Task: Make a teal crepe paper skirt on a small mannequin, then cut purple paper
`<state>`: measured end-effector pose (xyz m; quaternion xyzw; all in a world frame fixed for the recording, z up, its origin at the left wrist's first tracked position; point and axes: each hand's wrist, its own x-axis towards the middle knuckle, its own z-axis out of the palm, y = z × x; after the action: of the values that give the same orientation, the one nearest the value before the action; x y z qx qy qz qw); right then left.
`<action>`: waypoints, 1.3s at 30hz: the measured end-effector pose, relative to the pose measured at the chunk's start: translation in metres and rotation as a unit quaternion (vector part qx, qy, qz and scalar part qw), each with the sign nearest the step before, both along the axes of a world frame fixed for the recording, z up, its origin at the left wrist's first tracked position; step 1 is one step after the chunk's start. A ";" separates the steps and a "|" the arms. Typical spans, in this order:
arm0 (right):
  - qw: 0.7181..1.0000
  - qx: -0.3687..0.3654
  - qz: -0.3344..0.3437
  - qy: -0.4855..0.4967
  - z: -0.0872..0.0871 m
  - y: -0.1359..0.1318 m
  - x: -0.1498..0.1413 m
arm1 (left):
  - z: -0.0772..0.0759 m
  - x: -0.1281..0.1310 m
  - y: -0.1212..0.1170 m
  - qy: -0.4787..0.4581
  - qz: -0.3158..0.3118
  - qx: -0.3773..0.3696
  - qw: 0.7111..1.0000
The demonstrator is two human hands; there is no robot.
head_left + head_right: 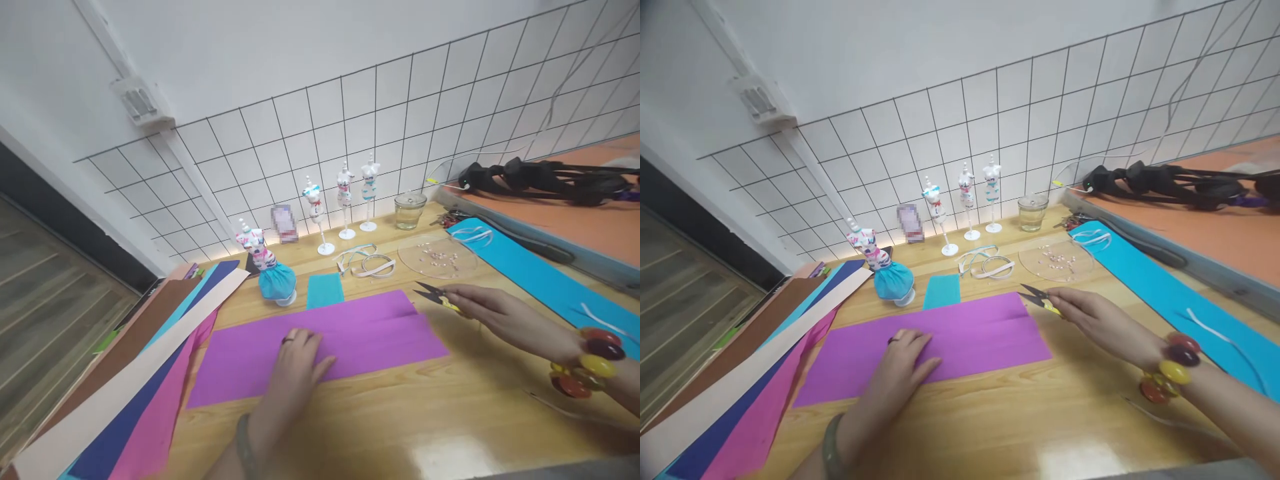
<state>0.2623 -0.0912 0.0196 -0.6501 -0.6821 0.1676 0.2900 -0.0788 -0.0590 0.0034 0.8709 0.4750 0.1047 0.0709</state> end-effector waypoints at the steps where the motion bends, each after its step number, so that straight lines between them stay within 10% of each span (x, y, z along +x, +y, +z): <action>1: 0.999 -0.035 -0.003 0.002 -0.003 -0.007 -0.001 | 0.000 0.012 0.006 -0.008 -0.025 -0.002 1.000; 16: 0.984 -0.178 0.000 0.001 -0.018 -0.053 -0.003 | -0.025 0.068 0.036 -0.077 -0.156 -0.001 0.985; 28: 0.991 -0.127 0.040 0.010 -0.034 -0.049 -0.013 | -0.031 0.037 0.100 -0.011 -0.023 0.067 0.997; 39: 0.989 -0.133 0.058 -0.024 -0.037 -0.043 -0.021 | -0.036 0.033 0.102 0.004 -0.033 0.096 0.995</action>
<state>0.2408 -0.1347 -0.0178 -0.6462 -0.6969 0.2580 0.1740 -0.0453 0.0430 -0.0330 0.8891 0.4342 0.1442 -0.0112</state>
